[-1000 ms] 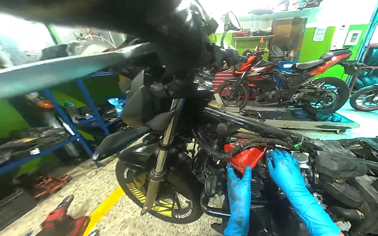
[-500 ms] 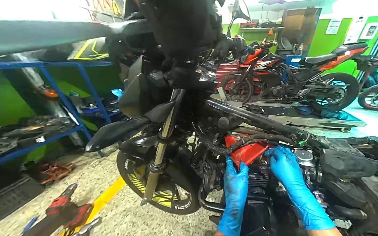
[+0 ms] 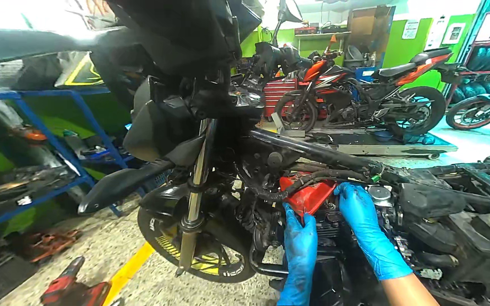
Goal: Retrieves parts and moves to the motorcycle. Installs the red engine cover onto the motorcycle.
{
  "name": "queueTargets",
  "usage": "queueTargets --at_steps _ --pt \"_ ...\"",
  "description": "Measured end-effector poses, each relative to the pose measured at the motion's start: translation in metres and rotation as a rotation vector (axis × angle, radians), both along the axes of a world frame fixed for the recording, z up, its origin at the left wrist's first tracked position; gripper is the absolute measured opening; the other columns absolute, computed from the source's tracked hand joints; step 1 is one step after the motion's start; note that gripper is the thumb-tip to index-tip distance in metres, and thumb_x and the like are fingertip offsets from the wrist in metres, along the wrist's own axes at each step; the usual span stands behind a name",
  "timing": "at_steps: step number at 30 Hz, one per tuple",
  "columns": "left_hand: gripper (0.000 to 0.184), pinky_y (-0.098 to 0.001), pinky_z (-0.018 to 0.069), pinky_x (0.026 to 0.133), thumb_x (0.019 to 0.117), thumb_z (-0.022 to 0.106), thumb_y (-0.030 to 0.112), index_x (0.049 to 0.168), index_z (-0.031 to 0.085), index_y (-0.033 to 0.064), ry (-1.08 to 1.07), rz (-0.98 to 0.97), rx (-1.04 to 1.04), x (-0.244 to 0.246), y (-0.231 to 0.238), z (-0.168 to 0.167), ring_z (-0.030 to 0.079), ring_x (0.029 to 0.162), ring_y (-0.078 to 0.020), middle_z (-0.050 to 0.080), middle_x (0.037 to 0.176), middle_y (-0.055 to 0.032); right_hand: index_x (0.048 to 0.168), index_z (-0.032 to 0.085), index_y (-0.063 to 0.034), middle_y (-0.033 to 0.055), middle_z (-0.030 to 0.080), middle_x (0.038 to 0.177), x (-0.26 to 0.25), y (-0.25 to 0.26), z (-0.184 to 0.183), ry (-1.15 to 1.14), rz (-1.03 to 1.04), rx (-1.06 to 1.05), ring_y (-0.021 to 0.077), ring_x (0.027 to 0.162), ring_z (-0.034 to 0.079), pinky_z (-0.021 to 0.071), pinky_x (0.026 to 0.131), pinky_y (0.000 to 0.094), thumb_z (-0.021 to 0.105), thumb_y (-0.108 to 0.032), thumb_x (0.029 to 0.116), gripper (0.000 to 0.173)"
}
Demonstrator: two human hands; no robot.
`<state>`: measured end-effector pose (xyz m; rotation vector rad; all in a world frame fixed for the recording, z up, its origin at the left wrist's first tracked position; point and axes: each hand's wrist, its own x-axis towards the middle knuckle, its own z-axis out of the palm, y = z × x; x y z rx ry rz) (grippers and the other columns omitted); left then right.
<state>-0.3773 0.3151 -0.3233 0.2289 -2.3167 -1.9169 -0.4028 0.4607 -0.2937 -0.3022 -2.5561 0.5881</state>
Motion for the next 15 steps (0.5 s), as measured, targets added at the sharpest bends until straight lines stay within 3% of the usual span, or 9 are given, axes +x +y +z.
queueTargets --at_steps 2,5,6,9,12,15 --pt "0.072 -0.0475 0.0561 0.085 0.1004 0.061 0.022 0.160 0.027 0.0022 0.005 0.019 -0.056 0.005 0.004 -0.001 0.069 0.092 -0.0297 0.064 0.126 -0.0234 0.104 0.075 -0.0077 0.0142 0.074 0.110 -0.001 0.000 -0.003 0.005 -0.017 0.006 0.0328 0.114 0.067 0.0498 0.103 0.0479 0.058 -0.005 0.0993 0.018" --pt "0.083 -0.0464 0.0496 0.105 0.0929 0.073 0.028 0.159 0.029 0.0011 0.071 0.027 -0.044 0.008 0.001 -0.005 0.065 0.121 -0.0287 0.063 0.136 -0.0213 0.103 0.075 -0.0083 0.0138 0.074 0.109 0.000 -0.001 -0.003 0.004 -0.015 -0.011 0.0334 0.113 0.067 0.0500 0.102 0.0498 0.058 -0.005 0.0989 0.018" --pt "0.085 -0.0461 0.0493 0.106 0.0907 0.076 0.028 0.158 0.032 0.0000 0.100 0.030 -0.018 0.007 0.000 -0.007 0.064 0.122 -0.0283 0.063 0.136 -0.0211 0.102 0.075 -0.0088 0.0136 0.074 0.108 0.001 -0.001 -0.002 -0.009 -0.010 -0.018 0.0333 0.113 0.067 0.0499 0.102 0.0504 0.058 -0.005 0.0986 0.018" --pt "0.076 -0.0407 0.0571 0.086 0.0881 0.080 0.019 0.151 0.044 -0.0030 0.151 0.033 0.114 0.000 -0.006 -0.011 0.069 0.100 -0.0231 0.065 0.131 -0.0215 0.098 0.077 -0.0099 0.0123 0.074 0.106 0.002 0.000 0.000 -0.017 0.015 -0.021 0.0321 0.113 0.067 0.0488 0.103 0.0499 0.060 -0.003 0.0967 0.018" --pt "0.066 -0.0289 0.0544 0.065 0.0876 0.079 0.007 0.144 0.049 -0.0071 0.162 0.013 0.289 -0.009 -0.012 -0.007 0.065 0.081 -0.0151 0.062 0.131 -0.0219 0.091 0.077 -0.0089 0.0125 0.074 0.100 0.002 0.001 -0.003 0.063 0.030 -0.042 0.0323 0.107 0.068 0.0497 0.101 0.0504 0.062 0.000 0.0932 0.018" --pt "0.062 -0.0266 0.0528 0.060 0.0894 0.078 0.006 0.143 0.050 -0.0070 0.139 -0.016 0.311 -0.015 -0.016 0.000 0.064 0.077 -0.0135 0.062 0.131 -0.0211 0.086 0.078 -0.0082 0.0132 0.075 0.095 0.001 0.002 -0.008 0.195 0.045 -0.061 0.0326 0.102 0.070 0.0516 0.096 0.0524 0.065 0.003 0.0896 0.018"
